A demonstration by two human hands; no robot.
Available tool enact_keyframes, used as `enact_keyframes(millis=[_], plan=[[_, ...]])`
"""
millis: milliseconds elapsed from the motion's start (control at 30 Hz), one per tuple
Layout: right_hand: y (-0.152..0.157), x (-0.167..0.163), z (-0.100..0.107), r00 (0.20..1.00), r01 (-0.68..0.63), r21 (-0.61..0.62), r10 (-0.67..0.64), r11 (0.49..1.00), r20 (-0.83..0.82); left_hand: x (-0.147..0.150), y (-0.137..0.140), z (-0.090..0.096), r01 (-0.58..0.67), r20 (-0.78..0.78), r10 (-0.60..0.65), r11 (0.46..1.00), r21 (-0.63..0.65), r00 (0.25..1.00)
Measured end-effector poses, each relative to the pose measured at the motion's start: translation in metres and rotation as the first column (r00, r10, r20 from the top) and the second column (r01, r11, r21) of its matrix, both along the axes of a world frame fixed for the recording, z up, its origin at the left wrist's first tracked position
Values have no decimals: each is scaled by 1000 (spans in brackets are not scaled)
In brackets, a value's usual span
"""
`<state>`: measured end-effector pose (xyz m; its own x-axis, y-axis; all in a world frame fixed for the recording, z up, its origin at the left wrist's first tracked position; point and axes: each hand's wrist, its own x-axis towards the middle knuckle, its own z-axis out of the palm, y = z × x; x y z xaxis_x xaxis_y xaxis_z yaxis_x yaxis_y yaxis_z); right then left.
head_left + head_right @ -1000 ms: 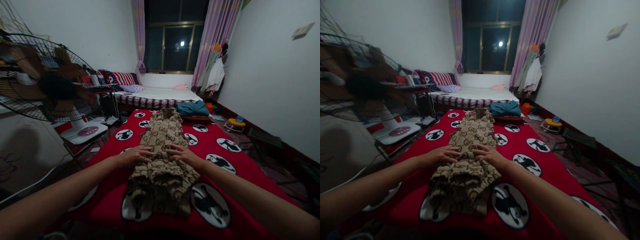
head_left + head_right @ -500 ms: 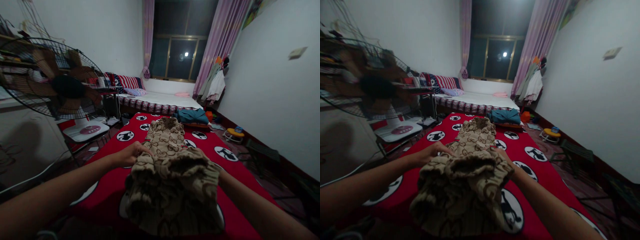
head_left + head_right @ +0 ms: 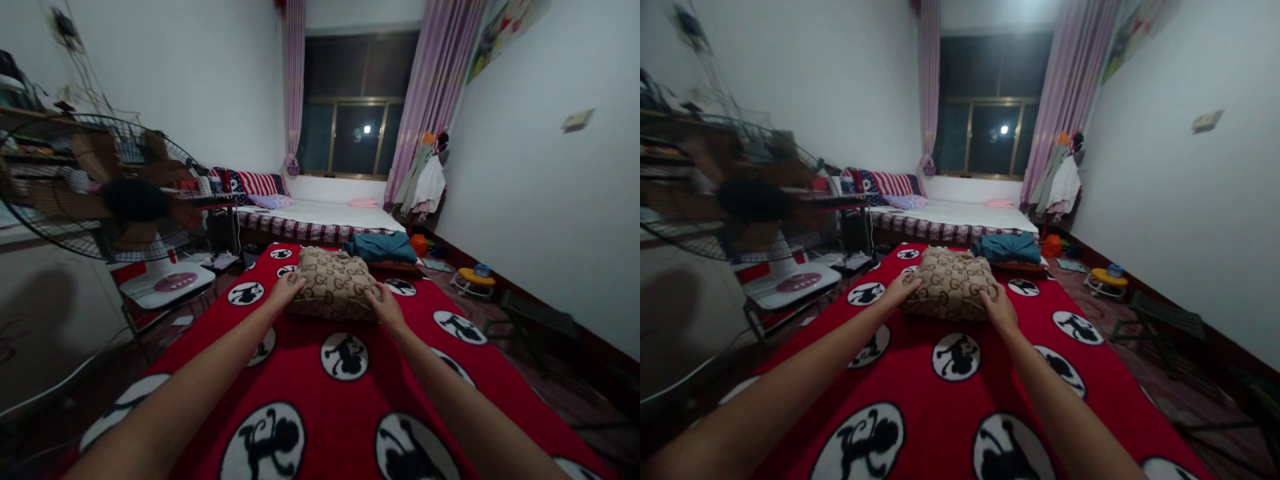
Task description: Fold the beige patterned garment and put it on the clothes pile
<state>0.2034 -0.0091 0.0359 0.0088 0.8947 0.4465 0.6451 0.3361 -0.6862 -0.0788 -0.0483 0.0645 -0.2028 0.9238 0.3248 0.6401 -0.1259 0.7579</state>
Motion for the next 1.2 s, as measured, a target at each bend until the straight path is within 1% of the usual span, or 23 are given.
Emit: enact_keyframes(millis=[67,133,167,233,267,300,333,367,400,433,467,500,533,600,700,767,867,933,1033,1200], plan=[[-9,5,-14,996,-51,-7,52,999,75,-3,-6,-16,-72,-67,67,995,-62,995],[-18,8,-16,966,-71,-87,91,994,244,-6,-14,-21,-109,-160,89,987,-120,983],[-21,8,-12,938,-58,-146,103,988,330,-6,-17,-17,-122,-210,90,982,-144,973],[-24,6,4,884,0,-226,106,974,455,-1,-21,-2,-149,-294,96,975,-165,951],[-24,2,14,862,28,-222,89,975,499,4,-21,8,-157,-335,100,976,-149,937],[-22,-2,24,843,46,-188,63,981,535,11,-20,18,-150,-389,97,983,-107,916],[-20,-9,33,819,48,-135,38,990,572,20,-18,26,-120,-458,85,992,-49,885],[-16,-16,41,795,30,-79,24,996,606,29,-13,33,-65,-537,59,998,6,841],[-12,-25,47,774,-5,-32,24,999,633,38,-7,37,4,-615,18,999,35,788],[-6,-34,50,755,-46,-4,38,999,655,47,1,38,69,-678,-31,997,29,734],[1,-43,50,738,-82,1,60,997,672,54,11,35,112,-715,-81,994,-4,694],[9,-51,48,717,-108,-8,84,994,692,59,21,29,125,-725,-122,991,-51,678],[19,-58,44,692,-126,-22,104,992,714,62,33,21,119,-722,-149,989,-92,676],[40,-67,32,649,-139,-37,120,990,752,60,57,2,90,-708,-157,987,-132,688],[77,-72,12,603,-127,-44,112,991,790,47,93,-23,70,-671,-170,982,-174,722],[98,-73,0,598,-101,-65,113,993,793,38,112,-34,79,-648,-187,978,-191,738],[122,-75,-14,628,-73,-139,154,988,763,27,134,-45,97,-640,-182,981,-166,746],[131,-77,-20,650,-71,-182,184,981,737,23,143,-51,84,-617,-166,984,-159,769],[136,-79,-26,665,-58,-210,195,976,721,19,151,-58,56,-578,-139,986,-160,804],[132,-80,-30,670,-17,-202,161,979,725,19,148,-60,28,-566,-115,987,-161,816]])
